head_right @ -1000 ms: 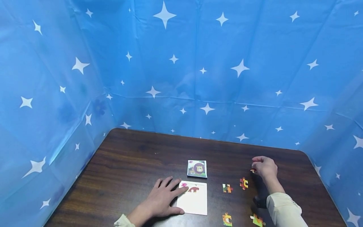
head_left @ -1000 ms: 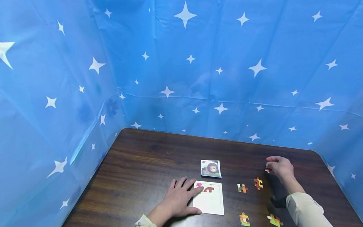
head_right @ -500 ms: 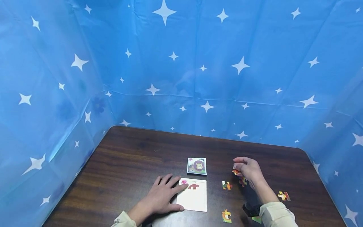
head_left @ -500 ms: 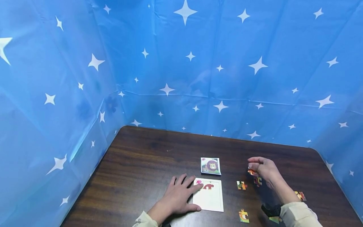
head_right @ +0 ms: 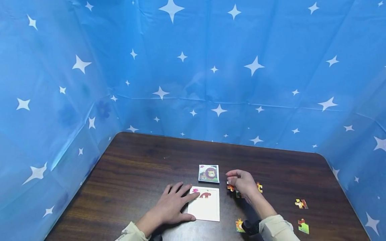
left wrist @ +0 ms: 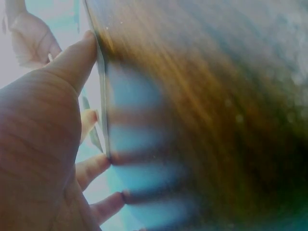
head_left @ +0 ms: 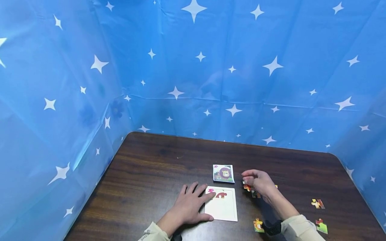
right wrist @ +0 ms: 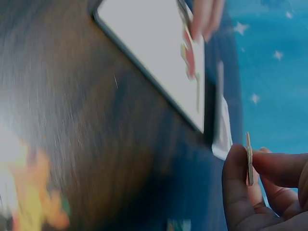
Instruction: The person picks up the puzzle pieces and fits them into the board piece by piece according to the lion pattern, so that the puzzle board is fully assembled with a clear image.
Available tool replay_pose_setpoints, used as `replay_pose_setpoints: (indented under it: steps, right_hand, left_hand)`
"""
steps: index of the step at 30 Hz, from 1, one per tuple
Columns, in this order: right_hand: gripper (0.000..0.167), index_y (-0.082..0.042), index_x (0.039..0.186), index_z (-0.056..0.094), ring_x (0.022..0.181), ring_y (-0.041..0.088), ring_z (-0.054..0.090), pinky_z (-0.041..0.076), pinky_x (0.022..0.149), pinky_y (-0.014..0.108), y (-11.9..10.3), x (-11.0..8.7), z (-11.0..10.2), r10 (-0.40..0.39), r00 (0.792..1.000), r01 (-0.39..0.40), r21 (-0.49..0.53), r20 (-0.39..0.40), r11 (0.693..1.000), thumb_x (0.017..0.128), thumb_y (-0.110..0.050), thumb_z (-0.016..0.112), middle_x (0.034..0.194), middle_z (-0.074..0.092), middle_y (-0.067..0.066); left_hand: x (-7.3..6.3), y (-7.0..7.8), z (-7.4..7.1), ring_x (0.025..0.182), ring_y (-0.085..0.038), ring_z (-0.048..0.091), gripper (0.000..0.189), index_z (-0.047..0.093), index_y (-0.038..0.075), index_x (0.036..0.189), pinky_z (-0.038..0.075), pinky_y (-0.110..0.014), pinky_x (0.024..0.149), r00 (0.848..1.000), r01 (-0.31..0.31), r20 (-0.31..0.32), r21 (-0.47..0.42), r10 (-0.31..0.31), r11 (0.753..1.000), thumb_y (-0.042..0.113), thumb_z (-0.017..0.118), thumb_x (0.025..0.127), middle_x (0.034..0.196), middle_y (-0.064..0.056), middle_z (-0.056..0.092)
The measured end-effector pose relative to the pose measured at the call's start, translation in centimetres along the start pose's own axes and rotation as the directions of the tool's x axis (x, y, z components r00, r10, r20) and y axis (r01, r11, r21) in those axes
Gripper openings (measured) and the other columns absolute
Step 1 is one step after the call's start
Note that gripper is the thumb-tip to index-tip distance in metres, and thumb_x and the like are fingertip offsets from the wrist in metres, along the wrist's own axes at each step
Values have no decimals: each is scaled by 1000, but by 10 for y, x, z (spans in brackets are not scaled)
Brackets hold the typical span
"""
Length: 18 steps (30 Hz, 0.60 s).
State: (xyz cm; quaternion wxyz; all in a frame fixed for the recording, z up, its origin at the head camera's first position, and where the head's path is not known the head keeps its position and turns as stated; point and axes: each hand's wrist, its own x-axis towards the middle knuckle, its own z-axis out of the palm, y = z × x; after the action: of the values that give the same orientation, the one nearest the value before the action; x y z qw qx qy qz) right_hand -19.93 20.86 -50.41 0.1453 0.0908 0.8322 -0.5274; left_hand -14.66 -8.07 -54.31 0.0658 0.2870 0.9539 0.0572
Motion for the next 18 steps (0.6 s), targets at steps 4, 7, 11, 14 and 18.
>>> replay_pose_setpoints:
  steps: [4,7,11,14,18]
  right_hand:
    - [24,5,117,66,80,16,66,56,66,33,-3,0,23,-12,1000,11,8,5,1000,94,6,58,101,71,15]
    - [23,5,113,67,78,17,64,55,65,33,-5,-1,38,-23,1000,23,-7,-1,1000,93,9,57,97,69,14]
    - [22,4,107,69,76,15,63,53,65,29,-6,-5,54,-42,999,42,-17,-28,999,90,12,58,92,70,13]
    - [19,4,102,70,72,14,63,52,61,27,-5,-8,63,-59,997,59,-11,-56,998,88,12,62,88,71,12]
    - [16,0,97,72,70,13,62,48,59,24,-3,-11,70,-86,992,79,-68,-91,994,86,10,66,82,70,8]
  left_hand:
    - [1,0,-1,146,-35,38,78,41,46,152,34,-65,111,1000,2,9,-5,-2,1000,80,57,83,159,2,42]
    - [1,0,-1,146,-35,38,79,40,46,152,33,-65,111,1000,4,12,-4,-4,1000,80,56,83,159,2,42]
    - [1,0,-1,146,-36,39,79,41,46,152,34,-65,111,1000,2,2,-4,-2,1000,80,56,83,159,1,42]
    - [1,0,0,145,-37,40,78,41,45,152,34,-65,111,1000,-4,-5,-8,4,1000,80,56,84,159,1,43]
    - [0,0,0,145,-36,40,78,42,45,152,35,-65,111,1000,-3,-17,-6,3,1000,80,56,83,158,1,44]
